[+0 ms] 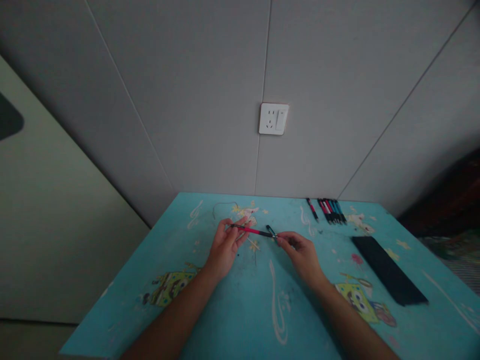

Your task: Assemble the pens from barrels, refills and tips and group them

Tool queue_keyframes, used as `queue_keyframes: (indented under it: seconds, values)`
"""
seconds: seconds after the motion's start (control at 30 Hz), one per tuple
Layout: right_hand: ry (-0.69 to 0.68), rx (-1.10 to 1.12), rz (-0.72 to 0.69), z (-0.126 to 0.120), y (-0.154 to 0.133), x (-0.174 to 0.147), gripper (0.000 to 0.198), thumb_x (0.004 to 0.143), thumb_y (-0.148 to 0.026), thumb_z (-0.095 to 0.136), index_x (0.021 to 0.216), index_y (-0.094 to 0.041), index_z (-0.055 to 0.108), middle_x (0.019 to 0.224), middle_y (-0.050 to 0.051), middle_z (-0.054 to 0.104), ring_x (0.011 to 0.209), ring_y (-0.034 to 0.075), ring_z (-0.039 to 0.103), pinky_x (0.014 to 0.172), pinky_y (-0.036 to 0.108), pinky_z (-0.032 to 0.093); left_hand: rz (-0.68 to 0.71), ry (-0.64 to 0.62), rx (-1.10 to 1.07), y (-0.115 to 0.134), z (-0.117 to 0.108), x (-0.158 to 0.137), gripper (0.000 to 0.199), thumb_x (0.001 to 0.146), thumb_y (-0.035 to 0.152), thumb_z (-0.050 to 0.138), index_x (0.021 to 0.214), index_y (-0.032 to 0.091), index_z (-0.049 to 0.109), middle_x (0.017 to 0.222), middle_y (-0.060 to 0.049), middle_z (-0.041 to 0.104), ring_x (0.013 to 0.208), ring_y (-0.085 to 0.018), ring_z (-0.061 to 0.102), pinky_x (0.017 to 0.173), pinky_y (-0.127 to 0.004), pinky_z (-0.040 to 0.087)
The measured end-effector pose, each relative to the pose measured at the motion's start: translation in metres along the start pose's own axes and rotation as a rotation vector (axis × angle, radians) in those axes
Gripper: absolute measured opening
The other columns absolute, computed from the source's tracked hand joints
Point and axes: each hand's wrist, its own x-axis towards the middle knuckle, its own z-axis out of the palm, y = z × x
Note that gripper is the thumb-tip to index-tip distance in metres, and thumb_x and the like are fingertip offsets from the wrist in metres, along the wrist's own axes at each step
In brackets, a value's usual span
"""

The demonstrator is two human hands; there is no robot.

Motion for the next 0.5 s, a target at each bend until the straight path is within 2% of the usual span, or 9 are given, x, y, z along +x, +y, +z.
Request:
queue_keyframes:
  seconds: [0.33, 0.5]
  values:
    - [-0.057, 0.005, 0.020, 0.0056, 0.0024, -0.0028, 0.030, 0.084, -0.044, 0.064, 0.100, -0.019, 0.070, 0.087, 0.006, 0.071, 0.078, 0.020, 0.063, 0.073, 0.032, 0.048, -0.015, -0.041, 0.002, -0.0031, 0.0006, -0.0021, 0.023, 0.090, 0.028, 0.060, 0.102, 0.025, 0.041, 0.124, -0.007, 0.062, 0.118, -0.023, 0.059, 0.104, -0.048, 0.042]
    - [-0.069, -0.123, -0.075, 0.0068, -0.0011, -0.0062, 0.027, 0.086, -0.041, 0.062, 0.100, -0.019, 0.070, 0.088, 0.005, 0.069, 0.077, 0.019, 0.060, 0.073, 0.031, 0.047, -0.023, -0.077, 0.032, -0.0061, -0.0021, -0.0034, 0.024, 0.090, 0.030, 0.059, 0.104, 0.025, 0.040, 0.125, -0.008, 0.062, 0.116, -0.023, 0.060, 0.103, -0.048, 0.043]
